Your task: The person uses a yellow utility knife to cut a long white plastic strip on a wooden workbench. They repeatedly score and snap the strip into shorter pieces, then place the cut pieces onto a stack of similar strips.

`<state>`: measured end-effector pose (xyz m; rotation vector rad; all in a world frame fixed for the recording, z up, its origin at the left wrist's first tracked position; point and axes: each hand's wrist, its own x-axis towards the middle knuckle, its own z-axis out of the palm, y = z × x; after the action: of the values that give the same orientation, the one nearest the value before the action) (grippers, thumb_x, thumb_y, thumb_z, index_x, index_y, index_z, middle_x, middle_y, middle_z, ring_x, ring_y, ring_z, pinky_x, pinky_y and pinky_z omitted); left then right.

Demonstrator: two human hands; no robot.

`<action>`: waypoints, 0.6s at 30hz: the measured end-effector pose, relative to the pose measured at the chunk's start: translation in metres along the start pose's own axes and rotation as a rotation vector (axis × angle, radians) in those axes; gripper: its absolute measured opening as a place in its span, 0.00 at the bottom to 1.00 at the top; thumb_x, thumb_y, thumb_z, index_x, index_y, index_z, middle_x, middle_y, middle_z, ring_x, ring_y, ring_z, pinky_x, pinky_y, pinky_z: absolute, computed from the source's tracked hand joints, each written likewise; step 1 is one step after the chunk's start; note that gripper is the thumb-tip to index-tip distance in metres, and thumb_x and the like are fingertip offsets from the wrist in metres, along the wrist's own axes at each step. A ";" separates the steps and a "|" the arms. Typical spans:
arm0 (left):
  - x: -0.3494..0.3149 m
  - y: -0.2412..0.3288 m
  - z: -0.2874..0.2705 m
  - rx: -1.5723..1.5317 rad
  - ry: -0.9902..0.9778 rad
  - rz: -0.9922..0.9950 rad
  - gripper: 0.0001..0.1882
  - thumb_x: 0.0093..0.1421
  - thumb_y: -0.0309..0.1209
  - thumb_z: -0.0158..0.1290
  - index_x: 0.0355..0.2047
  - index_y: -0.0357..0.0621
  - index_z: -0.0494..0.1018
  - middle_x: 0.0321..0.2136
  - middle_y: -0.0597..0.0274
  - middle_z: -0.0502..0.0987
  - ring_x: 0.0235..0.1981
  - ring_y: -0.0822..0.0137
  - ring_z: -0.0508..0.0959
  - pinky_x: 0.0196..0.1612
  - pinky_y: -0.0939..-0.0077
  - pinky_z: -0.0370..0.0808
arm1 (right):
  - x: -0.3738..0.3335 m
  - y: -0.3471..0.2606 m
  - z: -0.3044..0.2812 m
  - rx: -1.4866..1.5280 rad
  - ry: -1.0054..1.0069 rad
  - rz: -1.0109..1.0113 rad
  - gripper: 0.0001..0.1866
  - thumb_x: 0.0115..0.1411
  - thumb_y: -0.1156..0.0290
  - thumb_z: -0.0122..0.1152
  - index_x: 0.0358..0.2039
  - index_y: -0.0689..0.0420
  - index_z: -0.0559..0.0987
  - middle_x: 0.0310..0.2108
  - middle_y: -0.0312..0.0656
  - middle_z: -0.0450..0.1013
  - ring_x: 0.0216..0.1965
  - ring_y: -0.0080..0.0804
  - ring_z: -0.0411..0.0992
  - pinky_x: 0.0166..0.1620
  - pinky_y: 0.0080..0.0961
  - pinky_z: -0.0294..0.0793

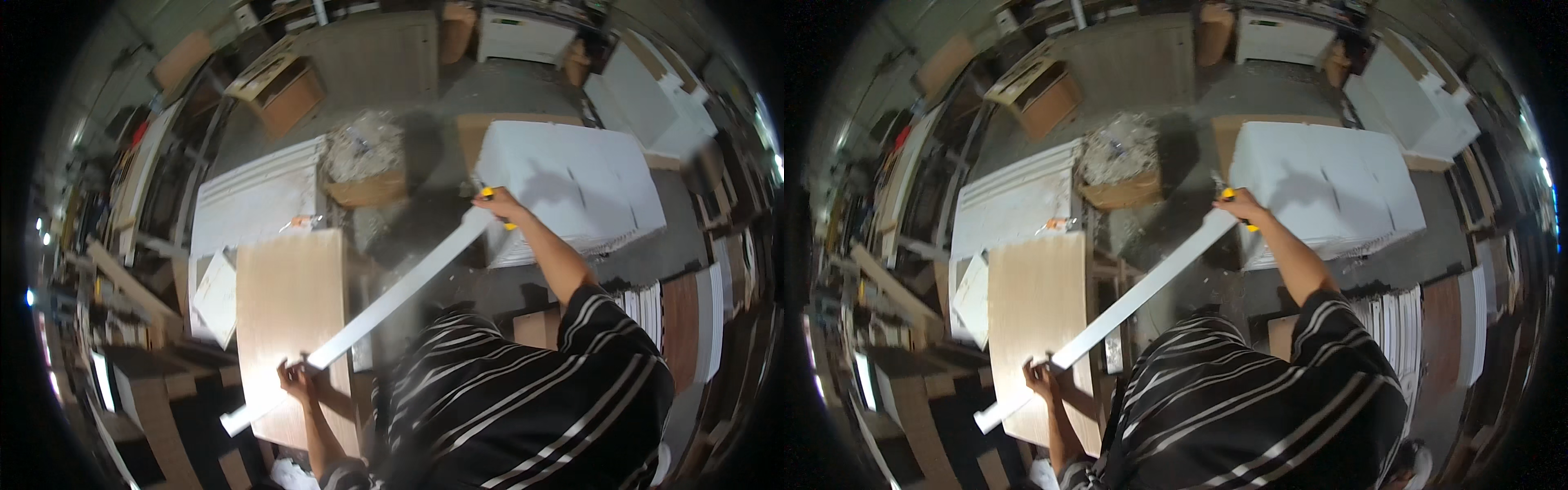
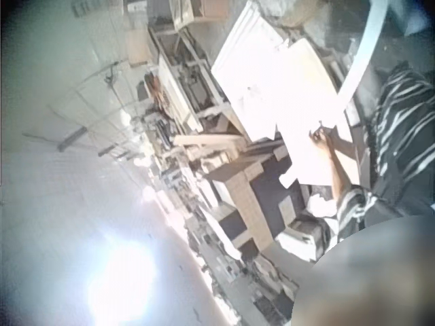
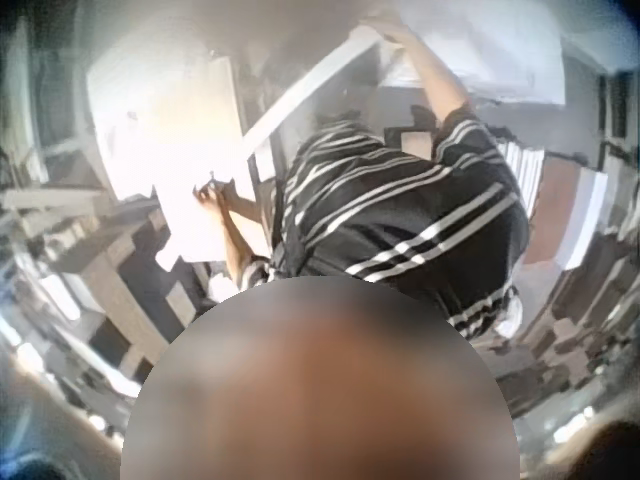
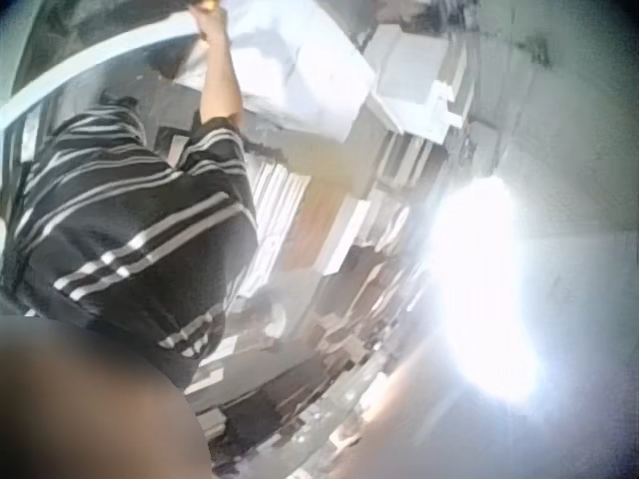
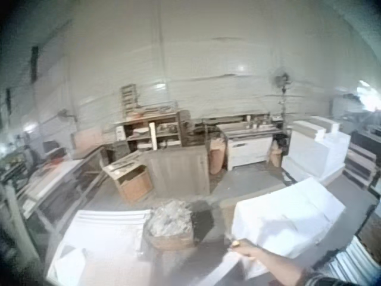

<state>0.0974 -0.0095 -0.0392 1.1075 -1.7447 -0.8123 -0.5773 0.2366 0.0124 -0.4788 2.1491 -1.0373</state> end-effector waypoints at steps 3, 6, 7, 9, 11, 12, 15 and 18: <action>0.022 -0.009 0.005 0.186 0.071 -0.017 0.26 0.55 0.31 0.63 0.54 0.37 0.74 0.48 0.46 0.72 0.49 0.53 0.76 0.49 0.62 0.77 | -0.022 0.025 -0.010 -0.106 -0.025 -0.024 0.13 0.58 0.59 0.72 0.28 0.55 0.80 0.17 0.31 0.70 0.15 0.21 0.64 0.19 0.27 0.62; 0.041 0.004 0.016 0.377 0.225 0.215 0.23 0.55 0.26 0.60 0.52 0.37 0.76 0.51 0.46 0.78 0.50 0.46 0.76 0.56 0.55 0.72 | -0.059 0.056 -0.010 -0.044 -0.065 0.083 0.15 0.61 0.59 0.71 0.28 0.58 0.81 0.16 0.33 0.70 0.16 0.23 0.68 0.22 0.30 0.67; 0.036 0.014 0.025 0.334 0.273 0.186 0.20 0.57 0.25 0.58 0.51 0.37 0.77 0.48 0.46 0.80 0.51 0.47 0.77 0.55 0.56 0.72 | -0.076 0.067 -0.005 -0.178 -0.009 0.044 0.14 0.61 0.60 0.71 0.32 0.59 0.82 0.21 0.34 0.74 0.22 0.24 0.72 0.27 0.30 0.71; 0.018 0.040 0.041 0.233 0.323 0.123 0.18 0.58 0.25 0.57 0.50 0.37 0.77 0.46 0.46 0.80 0.50 0.47 0.78 0.54 0.57 0.73 | -0.118 0.088 0.010 -0.024 -0.012 0.079 0.13 0.61 0.61 0.71 0.36 0.58 0.82 0.30 0.34 0.77 0.31 0.23 0.73 0.37 0.30 0.73; -0.013 0.067 0.047 0.115 0.283 0.065 0.15 0.58 0.24 0.57 0.47 0.35 0.78 0.41 0.45 0.81 0.44 0.50 0.81 0.48 0.63 0.77 | -0.158 0.100 0.040 0.132 -0.089 0.139 0.11 0.64 0.62 0.69 0.35 0.55 0.79 0.23 0.37 0.75 0.20 0.26 0.73 0.26 0.29 0.74; -0.033 0.080 0.049 0.036 0.242 -0.001 0.15 0.59 0.25 0.58 0.46 0.35 0.78 0.38 0.47 0.82 0.42 0.51 0.82 0.46 0.63 0.78 | -0.177 0.102 0.060 0.152 -0.128 0.170 0.10 0.65 0.62 0.68 0.36 0.54 0.78 0.21 0.37 0.74 0.16 0.28 0.72 0.20 0.28 0.72; -0.094 0.112 0.054 -0.082 0.090 -0.167 0.11 0.60 0.29 0.60 0.41 0.37 0.81 0.30 0.51 0.84 0.32 0.54 0.84 0.39 0.62 0.79 | -0.226 0.095 0.133 0.222 -0.304 0.201 0.11 0.64 0.65 0.69 0.38 0.56 0.76 0.21 0.36 0.72 0.19 0.27 0.70 0.23 0.28 0.72; -0.151 0.133 0.047 -0.065 -0.325 -0.414 0.20 0.62 0.43 0.61 0.29 0.35 0.82 0.27 0.47 0.83 0.27 0.51 0.83 0.35 0.61 0.78 | -0.265 0.070 0.212 0.285 -0.480 0.093 0.11 0.66 0.63 0.67 0.34 0.55 0.76 0.19 0.34 0.71 0.18 0.25 0.69 0.23 0.26 0.69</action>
<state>0.0402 0.1836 0.0062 1.3745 -1.7539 -1.3563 -0.2430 0.3208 -0.0226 -0.4336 1.5604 -1.0328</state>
